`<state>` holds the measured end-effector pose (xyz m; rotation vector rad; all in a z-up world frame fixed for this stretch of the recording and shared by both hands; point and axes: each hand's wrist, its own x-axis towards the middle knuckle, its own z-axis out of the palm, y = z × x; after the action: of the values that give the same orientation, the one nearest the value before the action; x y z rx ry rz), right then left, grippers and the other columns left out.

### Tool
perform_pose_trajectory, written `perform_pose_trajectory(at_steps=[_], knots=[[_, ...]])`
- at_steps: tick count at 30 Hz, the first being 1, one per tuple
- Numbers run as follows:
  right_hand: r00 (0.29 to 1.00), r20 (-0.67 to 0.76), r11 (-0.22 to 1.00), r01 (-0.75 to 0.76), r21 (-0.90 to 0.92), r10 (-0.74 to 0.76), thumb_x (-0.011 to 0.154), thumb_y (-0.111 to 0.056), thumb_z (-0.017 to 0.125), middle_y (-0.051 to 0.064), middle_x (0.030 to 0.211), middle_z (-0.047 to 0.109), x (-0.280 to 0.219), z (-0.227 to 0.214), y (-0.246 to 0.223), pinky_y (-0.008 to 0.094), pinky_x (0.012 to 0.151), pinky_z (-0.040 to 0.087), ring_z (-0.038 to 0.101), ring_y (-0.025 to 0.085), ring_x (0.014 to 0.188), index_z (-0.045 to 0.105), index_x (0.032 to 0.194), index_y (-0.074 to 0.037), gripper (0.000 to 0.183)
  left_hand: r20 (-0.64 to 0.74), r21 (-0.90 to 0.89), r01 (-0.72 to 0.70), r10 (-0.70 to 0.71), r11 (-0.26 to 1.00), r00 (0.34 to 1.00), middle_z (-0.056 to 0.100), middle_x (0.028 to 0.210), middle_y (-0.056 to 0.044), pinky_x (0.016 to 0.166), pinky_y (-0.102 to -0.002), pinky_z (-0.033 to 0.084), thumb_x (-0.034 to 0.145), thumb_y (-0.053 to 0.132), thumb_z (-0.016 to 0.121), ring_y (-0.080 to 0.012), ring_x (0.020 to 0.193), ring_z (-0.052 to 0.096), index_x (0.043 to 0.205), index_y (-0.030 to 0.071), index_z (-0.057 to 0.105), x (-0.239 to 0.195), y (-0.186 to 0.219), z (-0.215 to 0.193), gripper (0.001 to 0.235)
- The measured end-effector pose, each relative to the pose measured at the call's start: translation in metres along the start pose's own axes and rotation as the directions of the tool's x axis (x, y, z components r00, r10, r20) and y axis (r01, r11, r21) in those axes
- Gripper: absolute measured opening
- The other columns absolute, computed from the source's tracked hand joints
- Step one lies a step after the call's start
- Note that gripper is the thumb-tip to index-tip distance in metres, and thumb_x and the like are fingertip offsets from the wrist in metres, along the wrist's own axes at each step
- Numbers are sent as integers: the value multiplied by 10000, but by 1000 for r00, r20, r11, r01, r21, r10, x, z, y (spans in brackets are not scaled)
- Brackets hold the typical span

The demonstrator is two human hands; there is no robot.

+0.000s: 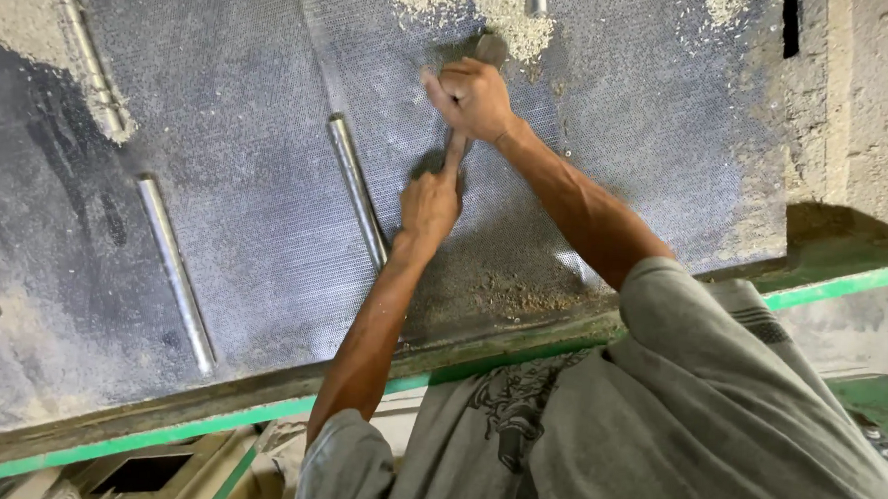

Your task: The recorder uses a scraping tool to clean rice grains and debris from a vibrating industrial mesh screen.

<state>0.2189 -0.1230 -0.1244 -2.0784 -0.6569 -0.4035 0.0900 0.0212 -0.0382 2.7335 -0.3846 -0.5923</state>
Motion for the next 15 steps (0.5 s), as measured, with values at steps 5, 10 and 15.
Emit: perform_pose_trajectory(at_steps=[5,10,15], knots=[[995,91,1000,-27,1,27,1085,-194,608,28,526,537,-81,-15,-80,299,442,434,433,123,416,510,551,-129,547,-56,-10,-52,51,999,997,671,786,-166,329,-266,522,1047,48,507,-167,415,572,1656,183,124,-96,18,53,733],[977,-13,977,214,-5,-214,1164,-174,575,38,699,597,-85,-33,-79,248,550,497,549,143,602,658,794,-81,390,44,-56,-41,44,998,998,610,719,-117,301,-240,515,1028,30,476,-152,383,534,1672,224,62,-99,28,80,790],[999,43,999,-32,-32,33,1109,-222,576,37,576,556,-6,-36,15,285,391,410,459,133,445,564,613,-87,514,113,37,10,-15,999,993,555,599,-39,343,-283,493,1042,67,481,-155,422,509,1668,192,33,27,20,25,780]])
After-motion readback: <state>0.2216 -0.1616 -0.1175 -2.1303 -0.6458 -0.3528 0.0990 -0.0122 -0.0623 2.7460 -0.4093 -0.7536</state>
